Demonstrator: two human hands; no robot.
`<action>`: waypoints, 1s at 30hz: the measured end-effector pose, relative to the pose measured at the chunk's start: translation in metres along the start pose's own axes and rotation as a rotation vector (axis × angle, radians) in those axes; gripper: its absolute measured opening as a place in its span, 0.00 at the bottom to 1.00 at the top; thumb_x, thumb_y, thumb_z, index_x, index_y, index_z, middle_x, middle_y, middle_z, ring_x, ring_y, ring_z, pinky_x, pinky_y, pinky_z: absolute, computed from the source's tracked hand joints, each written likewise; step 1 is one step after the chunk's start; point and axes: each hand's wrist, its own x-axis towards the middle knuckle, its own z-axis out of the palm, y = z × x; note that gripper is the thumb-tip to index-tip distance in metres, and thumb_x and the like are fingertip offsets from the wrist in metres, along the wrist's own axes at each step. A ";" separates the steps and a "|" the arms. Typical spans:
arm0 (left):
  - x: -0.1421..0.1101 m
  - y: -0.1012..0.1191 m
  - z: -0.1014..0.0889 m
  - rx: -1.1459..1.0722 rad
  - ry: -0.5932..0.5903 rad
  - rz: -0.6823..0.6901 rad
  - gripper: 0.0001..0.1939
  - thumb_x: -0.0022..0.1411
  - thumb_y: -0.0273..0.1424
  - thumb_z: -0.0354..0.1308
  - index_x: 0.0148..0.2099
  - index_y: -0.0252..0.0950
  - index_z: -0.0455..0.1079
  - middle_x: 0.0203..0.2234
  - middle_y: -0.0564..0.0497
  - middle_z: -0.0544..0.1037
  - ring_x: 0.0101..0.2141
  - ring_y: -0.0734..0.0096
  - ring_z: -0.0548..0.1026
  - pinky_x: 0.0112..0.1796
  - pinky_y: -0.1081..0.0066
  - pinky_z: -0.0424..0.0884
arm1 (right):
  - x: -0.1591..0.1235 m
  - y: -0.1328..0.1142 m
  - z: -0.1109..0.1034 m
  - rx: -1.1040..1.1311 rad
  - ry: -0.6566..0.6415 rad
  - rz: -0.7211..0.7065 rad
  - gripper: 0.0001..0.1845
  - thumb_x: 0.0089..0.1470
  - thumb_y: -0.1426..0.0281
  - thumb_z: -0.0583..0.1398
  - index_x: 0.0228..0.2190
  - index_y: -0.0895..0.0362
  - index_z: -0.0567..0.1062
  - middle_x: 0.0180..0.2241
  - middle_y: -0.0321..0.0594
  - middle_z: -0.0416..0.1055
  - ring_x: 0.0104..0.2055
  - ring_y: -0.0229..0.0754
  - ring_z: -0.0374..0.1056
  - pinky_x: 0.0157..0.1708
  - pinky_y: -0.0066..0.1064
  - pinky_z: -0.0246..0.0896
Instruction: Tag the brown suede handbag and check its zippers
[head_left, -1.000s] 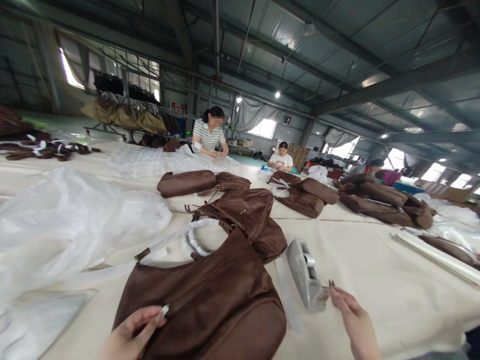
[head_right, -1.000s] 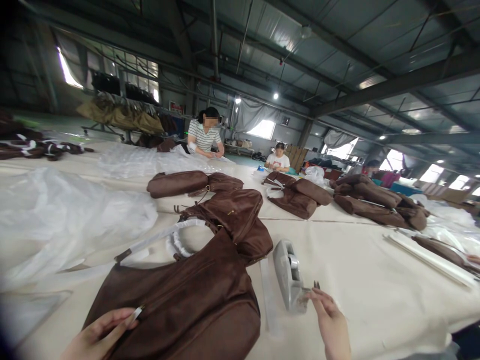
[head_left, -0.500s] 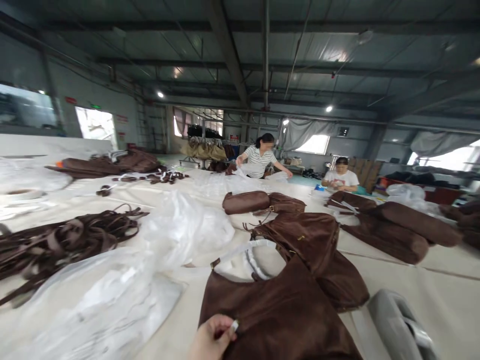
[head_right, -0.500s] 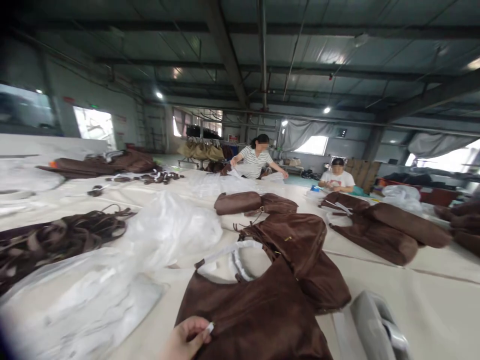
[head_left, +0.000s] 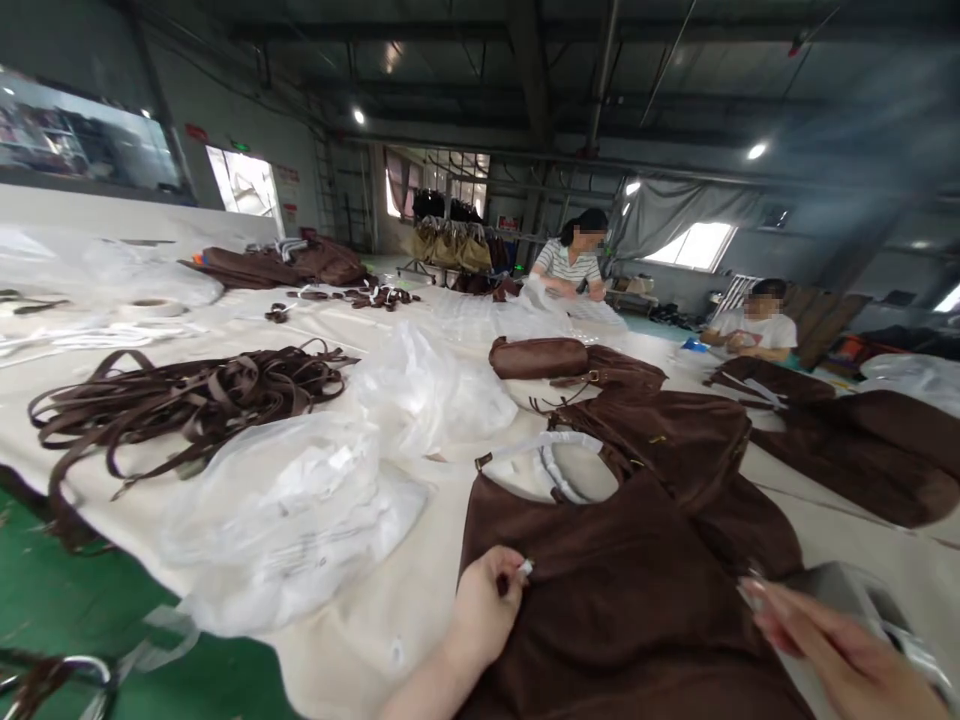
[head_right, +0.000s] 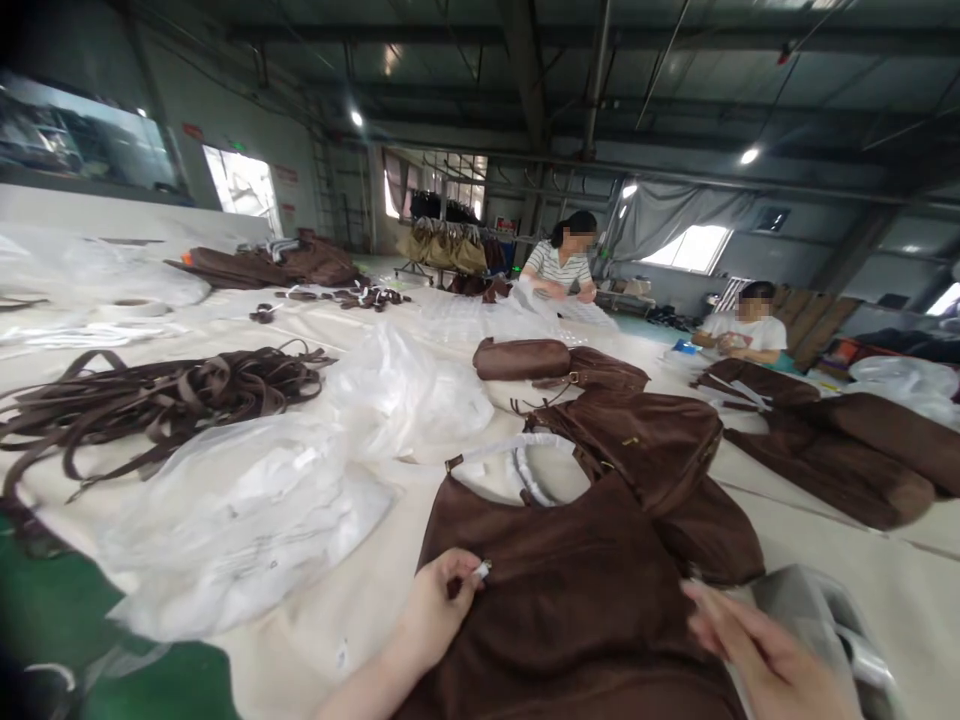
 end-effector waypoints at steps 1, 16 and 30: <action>-0.002 0.000 0.001 0.040 0.022 0.014 0.06 0.58 0.26 0.52 0.39 0.36 0.68 0.29 0.50 0.78 0.32 0.68 0.75 0.38 0.69 0.69 | -0.002 -0.022 0.022 0.043 -0.141 -0.007 0.25 0.45 0.48 0.62 0.37 0.53 0.80 0.35 0.46 0.76 0.36 0.49 0.72 0.37 0.36 0.69; -0.012 0.003 0.001 0.311 0.022 0.120 0.23 0.57 0.20 0.48 0.55 0.35 0.54 0.34 0.48 0.77 0.36 0.63 0.75 0.39 0.64 0.70 | -0.030 -0.090 0.190 -0.002 -0.857 0.041 0.12 0.51 0.68 0.55 0.28 0.60 0.77 0.21 0.36 0.72 0.16 0.31 0.60 0.15 0.22 0.51; -0.010 0.009 -0.002 0.413 -0.011 0.184 0.14 0.60 0.23 0.49 0.45 0.37 0.71 0.40 0.46 0.77 0.41 0.63 0.74 0.45 0.64 0.70 | -0.028 -0.091 0.191 -0.137 -0.941 0.012 0.10 0.50 0.71 0.56 0.24 0.59 0.78 0.19 0.36 0.73 0.16 0.31 0.60 0.17 0.23 0.52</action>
